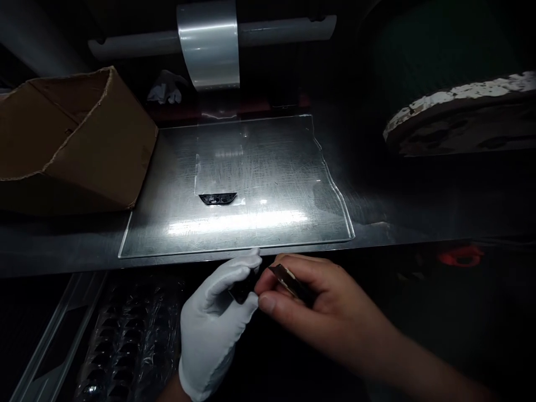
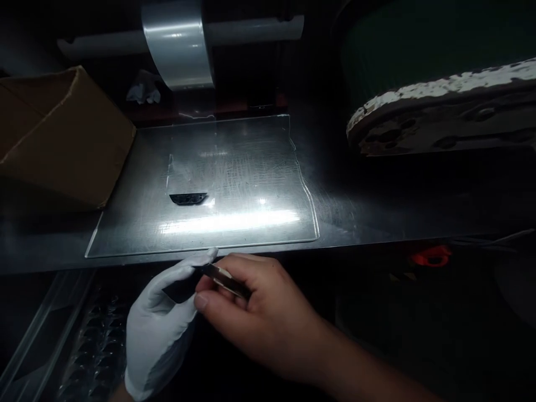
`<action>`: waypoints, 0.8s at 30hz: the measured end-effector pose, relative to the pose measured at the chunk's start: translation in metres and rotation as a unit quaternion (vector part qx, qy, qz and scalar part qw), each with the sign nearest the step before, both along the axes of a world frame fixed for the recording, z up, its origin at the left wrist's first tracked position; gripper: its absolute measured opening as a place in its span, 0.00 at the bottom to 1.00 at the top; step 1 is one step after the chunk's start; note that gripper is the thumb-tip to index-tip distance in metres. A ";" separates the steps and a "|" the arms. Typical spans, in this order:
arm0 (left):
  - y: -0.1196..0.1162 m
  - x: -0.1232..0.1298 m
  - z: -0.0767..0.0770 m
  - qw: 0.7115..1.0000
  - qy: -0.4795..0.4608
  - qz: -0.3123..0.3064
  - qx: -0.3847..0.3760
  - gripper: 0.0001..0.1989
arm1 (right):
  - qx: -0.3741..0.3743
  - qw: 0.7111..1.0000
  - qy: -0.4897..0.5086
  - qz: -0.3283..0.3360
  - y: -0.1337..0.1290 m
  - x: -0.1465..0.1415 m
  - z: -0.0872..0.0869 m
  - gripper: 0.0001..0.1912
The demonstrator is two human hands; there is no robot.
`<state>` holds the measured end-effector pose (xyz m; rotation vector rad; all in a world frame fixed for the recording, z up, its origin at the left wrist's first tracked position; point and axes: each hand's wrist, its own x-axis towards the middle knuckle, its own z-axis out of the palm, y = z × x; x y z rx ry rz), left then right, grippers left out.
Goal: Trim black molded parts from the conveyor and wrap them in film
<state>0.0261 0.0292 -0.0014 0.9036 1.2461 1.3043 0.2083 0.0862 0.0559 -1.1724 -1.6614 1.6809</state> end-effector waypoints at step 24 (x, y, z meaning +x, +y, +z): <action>0.013 -0.013 0.011 0.938 -0.205 -0.186 -0.211 0.16 | 0.466 0.857 -0.112 0.188 0.001 0.023 -0.021 0.13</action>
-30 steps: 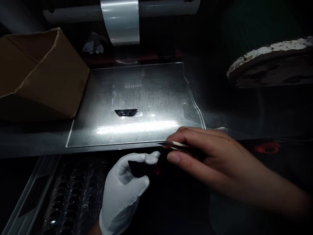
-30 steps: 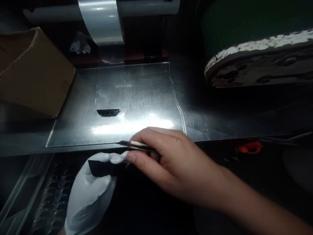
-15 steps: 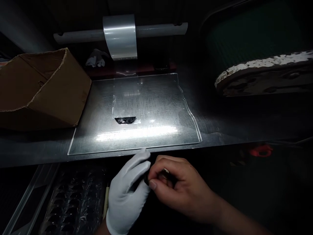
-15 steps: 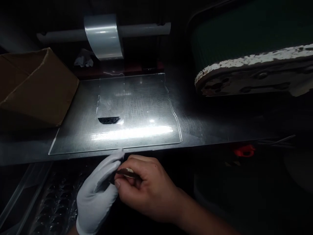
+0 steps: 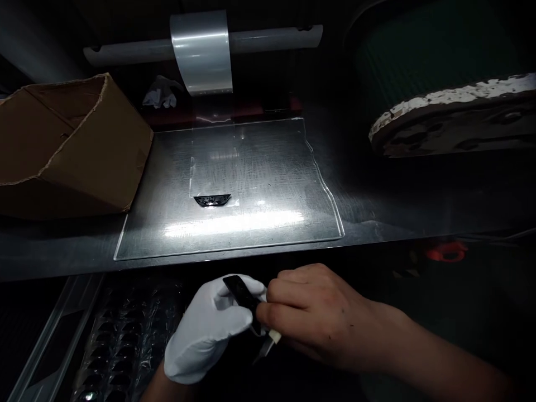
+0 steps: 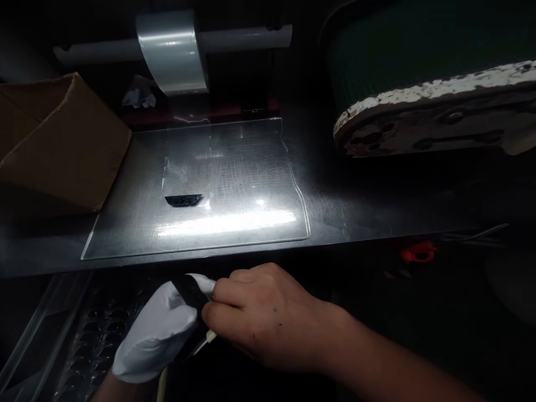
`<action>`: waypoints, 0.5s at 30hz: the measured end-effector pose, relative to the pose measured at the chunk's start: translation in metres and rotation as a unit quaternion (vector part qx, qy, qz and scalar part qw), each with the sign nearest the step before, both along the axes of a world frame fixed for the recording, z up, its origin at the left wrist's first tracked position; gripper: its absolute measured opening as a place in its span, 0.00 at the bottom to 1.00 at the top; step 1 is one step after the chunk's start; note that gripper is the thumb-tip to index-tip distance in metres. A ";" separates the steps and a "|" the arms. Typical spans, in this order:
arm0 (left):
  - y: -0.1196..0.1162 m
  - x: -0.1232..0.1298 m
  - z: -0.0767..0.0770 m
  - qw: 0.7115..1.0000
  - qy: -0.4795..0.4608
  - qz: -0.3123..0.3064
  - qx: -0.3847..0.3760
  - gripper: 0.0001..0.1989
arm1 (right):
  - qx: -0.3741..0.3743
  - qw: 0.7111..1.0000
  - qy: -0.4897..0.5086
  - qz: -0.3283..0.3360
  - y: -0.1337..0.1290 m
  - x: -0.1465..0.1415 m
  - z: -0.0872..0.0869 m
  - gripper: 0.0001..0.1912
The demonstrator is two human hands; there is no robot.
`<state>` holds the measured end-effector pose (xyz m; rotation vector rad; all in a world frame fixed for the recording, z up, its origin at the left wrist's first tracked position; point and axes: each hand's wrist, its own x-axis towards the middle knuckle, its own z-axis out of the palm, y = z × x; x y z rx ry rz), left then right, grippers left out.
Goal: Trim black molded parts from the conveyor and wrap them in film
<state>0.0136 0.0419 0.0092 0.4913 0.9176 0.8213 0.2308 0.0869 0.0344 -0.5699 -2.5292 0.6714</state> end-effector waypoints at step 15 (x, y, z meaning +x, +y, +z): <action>-0.010 -0.011 0.019 0.932 0.219 0.160 0.239 0.14 | -0.157 0.970 -0.083 -0.166 -0.014 0.013 0.027 0.13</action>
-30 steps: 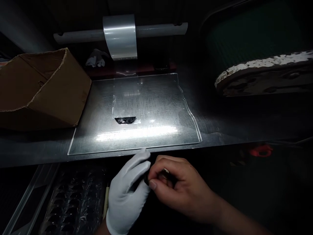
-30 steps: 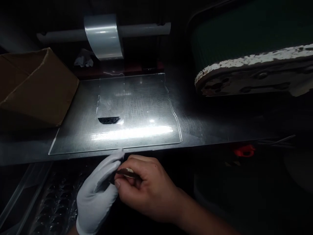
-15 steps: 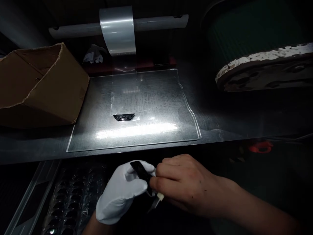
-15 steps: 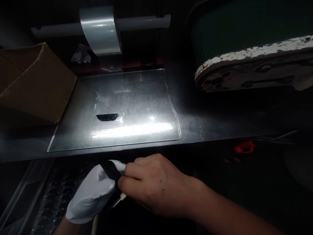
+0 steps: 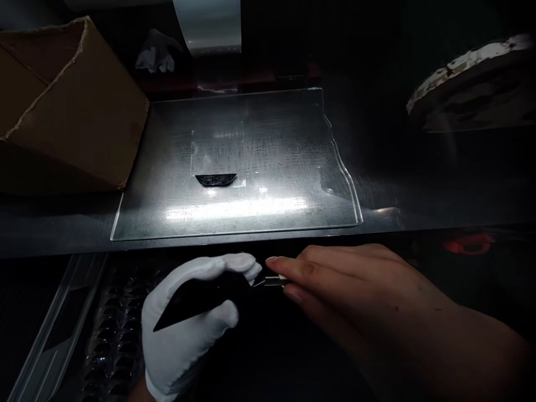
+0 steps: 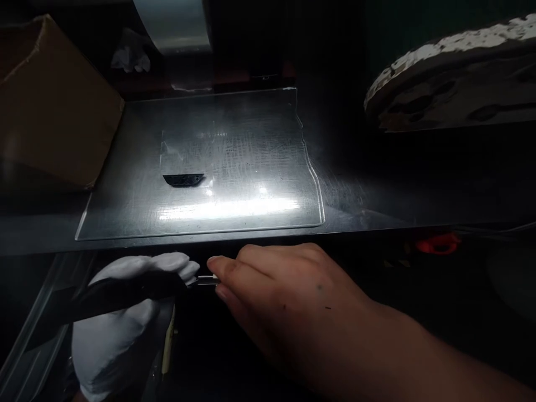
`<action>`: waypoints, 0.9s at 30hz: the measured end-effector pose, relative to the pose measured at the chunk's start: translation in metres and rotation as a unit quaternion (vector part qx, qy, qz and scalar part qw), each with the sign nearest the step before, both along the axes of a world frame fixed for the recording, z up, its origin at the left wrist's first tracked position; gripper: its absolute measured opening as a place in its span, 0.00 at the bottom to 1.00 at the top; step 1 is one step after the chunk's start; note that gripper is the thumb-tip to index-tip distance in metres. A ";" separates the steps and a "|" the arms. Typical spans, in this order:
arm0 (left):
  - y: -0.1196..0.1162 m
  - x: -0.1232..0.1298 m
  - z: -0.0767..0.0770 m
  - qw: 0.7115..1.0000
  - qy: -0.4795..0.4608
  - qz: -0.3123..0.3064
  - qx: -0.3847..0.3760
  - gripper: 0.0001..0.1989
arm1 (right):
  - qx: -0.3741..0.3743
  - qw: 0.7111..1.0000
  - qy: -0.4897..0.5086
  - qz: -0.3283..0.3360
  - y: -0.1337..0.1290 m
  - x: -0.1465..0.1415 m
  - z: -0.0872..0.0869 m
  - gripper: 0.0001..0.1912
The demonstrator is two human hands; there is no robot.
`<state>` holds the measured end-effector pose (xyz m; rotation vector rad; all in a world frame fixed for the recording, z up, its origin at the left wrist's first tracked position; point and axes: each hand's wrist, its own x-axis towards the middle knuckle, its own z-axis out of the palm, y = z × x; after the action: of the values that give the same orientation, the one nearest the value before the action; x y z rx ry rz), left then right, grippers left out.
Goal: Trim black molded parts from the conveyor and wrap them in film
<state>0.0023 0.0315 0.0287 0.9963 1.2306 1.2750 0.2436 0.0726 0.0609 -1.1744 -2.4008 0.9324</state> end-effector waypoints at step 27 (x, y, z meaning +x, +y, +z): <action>-0.006 -0.017 -0.005 0.992 0.103 -0.068 0.022 0.16 | 0.078 0.992 -0.064 0.077 0.017 -0.008 0.013 0.08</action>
<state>-0.0151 0.0255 0.0235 1.2470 1.2709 1.1178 0.2356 0.0900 0.0735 -1.0316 -2.6439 0.7174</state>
